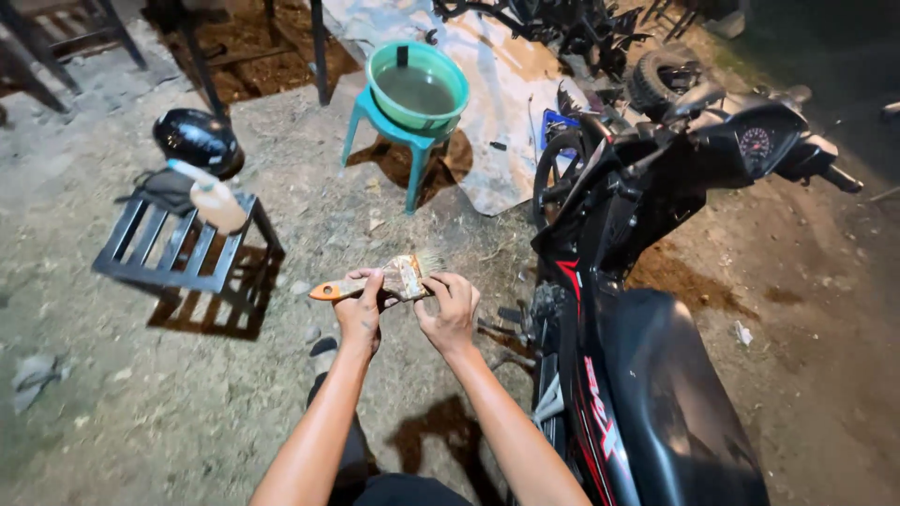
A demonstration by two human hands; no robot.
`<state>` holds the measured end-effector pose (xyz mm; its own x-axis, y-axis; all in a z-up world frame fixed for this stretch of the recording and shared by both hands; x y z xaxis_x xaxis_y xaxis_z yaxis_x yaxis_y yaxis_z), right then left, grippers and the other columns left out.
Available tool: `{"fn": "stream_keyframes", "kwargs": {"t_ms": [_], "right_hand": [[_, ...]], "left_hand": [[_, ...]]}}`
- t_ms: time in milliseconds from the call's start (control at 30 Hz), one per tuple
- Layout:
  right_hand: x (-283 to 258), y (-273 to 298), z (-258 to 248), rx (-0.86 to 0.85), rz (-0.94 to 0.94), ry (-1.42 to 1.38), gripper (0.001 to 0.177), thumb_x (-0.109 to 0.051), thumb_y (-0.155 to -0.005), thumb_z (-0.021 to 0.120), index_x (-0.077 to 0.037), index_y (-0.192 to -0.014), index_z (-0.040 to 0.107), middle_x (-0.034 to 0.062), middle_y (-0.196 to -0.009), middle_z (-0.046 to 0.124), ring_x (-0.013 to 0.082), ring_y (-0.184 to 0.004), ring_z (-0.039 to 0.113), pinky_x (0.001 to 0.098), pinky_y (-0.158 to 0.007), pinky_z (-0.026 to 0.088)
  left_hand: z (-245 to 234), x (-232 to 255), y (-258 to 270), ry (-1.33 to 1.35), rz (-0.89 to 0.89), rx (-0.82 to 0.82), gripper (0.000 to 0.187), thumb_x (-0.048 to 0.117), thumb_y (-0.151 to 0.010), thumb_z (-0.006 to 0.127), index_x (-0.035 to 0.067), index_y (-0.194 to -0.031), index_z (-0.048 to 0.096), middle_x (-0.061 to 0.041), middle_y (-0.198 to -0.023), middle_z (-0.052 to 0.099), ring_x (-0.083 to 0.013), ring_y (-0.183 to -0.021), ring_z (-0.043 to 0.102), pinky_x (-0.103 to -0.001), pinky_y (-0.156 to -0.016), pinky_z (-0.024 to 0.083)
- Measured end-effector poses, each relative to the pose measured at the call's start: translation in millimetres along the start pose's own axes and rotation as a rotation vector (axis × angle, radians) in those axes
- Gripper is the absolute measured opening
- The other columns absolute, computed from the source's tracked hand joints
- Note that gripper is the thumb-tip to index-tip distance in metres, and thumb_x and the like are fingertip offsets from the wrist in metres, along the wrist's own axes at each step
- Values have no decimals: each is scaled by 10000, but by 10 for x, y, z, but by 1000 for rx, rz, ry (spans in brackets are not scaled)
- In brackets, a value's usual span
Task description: The person cleans a motorcycle by first wiping the front fender with a cloth. They then spray a liquid from a bottle onto the side panels and scrub the area with a brush. The person repeatedly rinses the brush in a bucket of water and continues scrubbing various parts of the motorcycle's body.
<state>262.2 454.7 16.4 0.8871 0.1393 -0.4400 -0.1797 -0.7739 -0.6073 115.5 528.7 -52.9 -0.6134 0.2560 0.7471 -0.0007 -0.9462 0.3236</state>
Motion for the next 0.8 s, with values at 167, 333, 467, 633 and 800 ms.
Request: {"fn": "stream_keyframes", "kwargs": {"t_ms": [167,333,467,633,800], "right_hand": [[374,-874,619,50,23,39,413,-136,-692,823,-128,-1085,695,40,-1176,658,267,-1186,586,426,-1030,392],[748,-1836,1273,105,64,71,409,-125,-682,819,-120,-1073,699,42,-1171,669,268,-1182,589,428,-1026,396],[1028,-2506,1732,134,103,101,388,-121,-671,818,-121,-1046,715,44,-1137,672,268,-1165,594,438,-1021,400],[1444,-3076,2154,136,178,113,365,-114,-677,815,-108,-1026,708,50,-1148,679,281,-1170,595,446,-1022,403],[2068,-3492,2670,90,183,124,341,-111,-686,824,-117,-1011,725,49,-1124,674,287,-1149,595,451,-994,403]], "left_hand": [[305,-100,-1291,-7,19,-89,239,184,-913,782,83,-1045,610,-54,-943,684,-160,-783,684,-356,-651,608],[868,182,-2473,-73,-32,-152,236,191,-897,774,92,-1041,615,-63,-953,691,-169,-787,687,-362,-626,610],[1157,221,-3385,-135,-67,-195,236,195,-899,763,94,-1051,613,-59,-974,686,-159,-812,689,-364,-645,627],[1466,156,-4171,-184,-107,-241,247,198,-911,761,81,-1070,612,-66,-975,682,-166,-808,682,-369,-660,631],[1663,-164,-4911,-229,-178,-241,255,197,-910,746,66,-1089,620,-85,-989,701,-193,-760,708,-361,-661,644]]}}
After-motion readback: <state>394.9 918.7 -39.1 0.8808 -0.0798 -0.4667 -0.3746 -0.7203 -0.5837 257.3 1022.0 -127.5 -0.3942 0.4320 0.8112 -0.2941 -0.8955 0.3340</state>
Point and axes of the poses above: each hand's wrist, its own y-axis away from the middle knuckle, its own z-axis out of the palm, x = y × z, the point moved 4 cm from there along -y, towards the middle knuckle
